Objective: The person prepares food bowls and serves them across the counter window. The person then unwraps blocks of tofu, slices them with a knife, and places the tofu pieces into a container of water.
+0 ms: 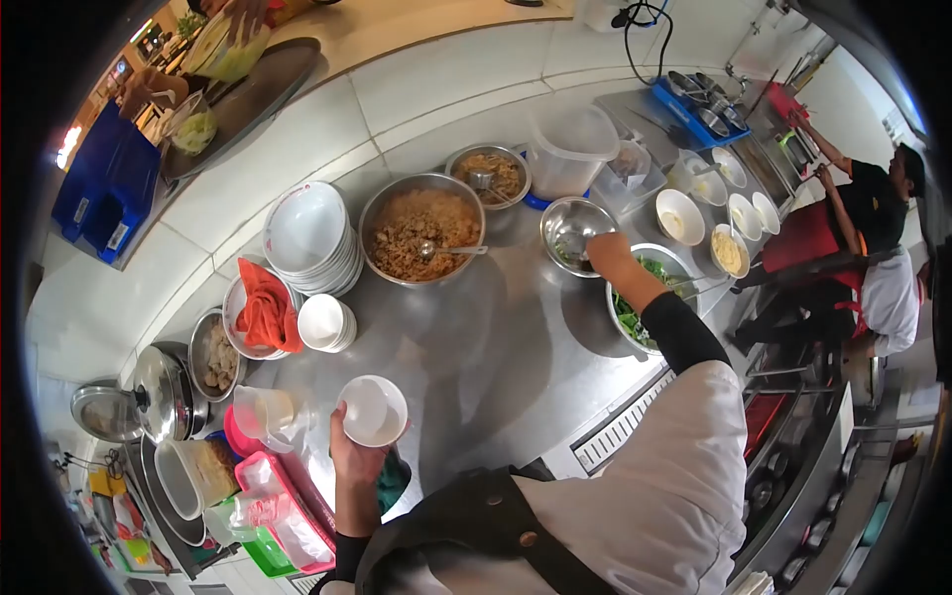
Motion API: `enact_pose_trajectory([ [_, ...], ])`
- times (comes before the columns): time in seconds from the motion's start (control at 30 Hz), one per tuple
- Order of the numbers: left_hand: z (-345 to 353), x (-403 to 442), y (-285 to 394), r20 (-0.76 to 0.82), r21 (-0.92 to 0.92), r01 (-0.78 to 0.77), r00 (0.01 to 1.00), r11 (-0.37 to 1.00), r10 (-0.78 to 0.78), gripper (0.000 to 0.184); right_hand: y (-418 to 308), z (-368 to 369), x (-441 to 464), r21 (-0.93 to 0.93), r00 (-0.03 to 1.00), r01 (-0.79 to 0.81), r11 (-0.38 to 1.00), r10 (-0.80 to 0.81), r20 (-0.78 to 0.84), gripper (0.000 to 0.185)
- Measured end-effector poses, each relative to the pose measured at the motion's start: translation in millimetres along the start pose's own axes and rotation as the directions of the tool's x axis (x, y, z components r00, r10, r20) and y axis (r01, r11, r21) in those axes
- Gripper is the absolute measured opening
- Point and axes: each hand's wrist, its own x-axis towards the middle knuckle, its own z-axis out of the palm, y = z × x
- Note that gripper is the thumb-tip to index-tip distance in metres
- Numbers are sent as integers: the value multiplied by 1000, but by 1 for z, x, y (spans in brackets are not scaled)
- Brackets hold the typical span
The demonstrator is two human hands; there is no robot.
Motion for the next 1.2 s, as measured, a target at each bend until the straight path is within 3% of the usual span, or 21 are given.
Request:
enact_pose_trajectory([
  [0.1, -5, -4, 4, 0, -37, -26, 1000, 999, 27, 55, -8, -4, 0, 192, 1000, 4, 981, -9, 23, 15],
  [0.13, -6, -4, 6, 13, -56, -42, 999, 998, 42, 55, -3, -7, 3, 465, 982, -120, 877, 36, 185, 15],
  [0.2, -2, -5, 8, 51, -51, -63, 997, 997, 66, 55, 16, -11, 11, 790, 874, -425, 443, -27, 485, 16],
  [0.3, 4, -6, 9, 99, -29, -66, 993, 997, 69, 59, 25, -22, -2, 851, 836, -522, 60, -163, 524, 20],
  [0.33, 6, -5, 7, 112, -18, -58, 992, 998, 60, 61, 27, -24, -5, 848, 835, -531, 2, -173, 523, 22],
  [0.43, 13, 5, -10, 214, -41, 0, 977, 999, 9, 60, 30, -31, -15, 875, 862, -483, -16, -183, 473, 23],
  [0.47, 10, 12, -18, 311, -11, 31, 950, 999, -26, 60, 24, -47, -24, 899, 885, -439, 12, -170, 434, 22],
  [0.53, 25, 20, -31, 323, -30, 127, 940, 991, -110, 61, -5, -103, -54, 937, 923, -342, 69, -164, 348, 23],
  [0.63, 48, 37, -45, 362, -69, 196, 919, 978, -158, 60, -56, -155, -97, 972, 952, -54, 230, -283, 120, 23],
  [0.7, 75, 35, -41, 364, -24, 166, 920, 986, -146, 58, -97, -167, -123, 940, 960, 184, 288, -258, -109, 20],
  [0.83, 91, 27, -28, 431, 26, 142, 891, 990, -139, 61, -149, -186, -155, 619, 802, 584, 525, -258, -538, 22],
  [0.97, 93, 17, -22, 418, 1, 132, 900, 991, -121, 61, -159, -185, -153, 811, 862, 501, 303, -254, -438, 26],
  [1.07, 91, 16, -23, 427, -15, 129, 897, 992, -110, 62, -158, -194, -154, 842, 871, 469, 266, -299, -390, 25],
  [1.17, 90, 16, -24, 459, -31, 131, 882, 991, -102, 63, -153, -181, -144, 991, 940, 81, 106, -339, -41, 26],
  [1.2, 89, 17, -24, 472, -36, 132, 876, 991, -100, 64, -144, -182, -138, 993, 921, -106, -47, -380, 81, 26],
])
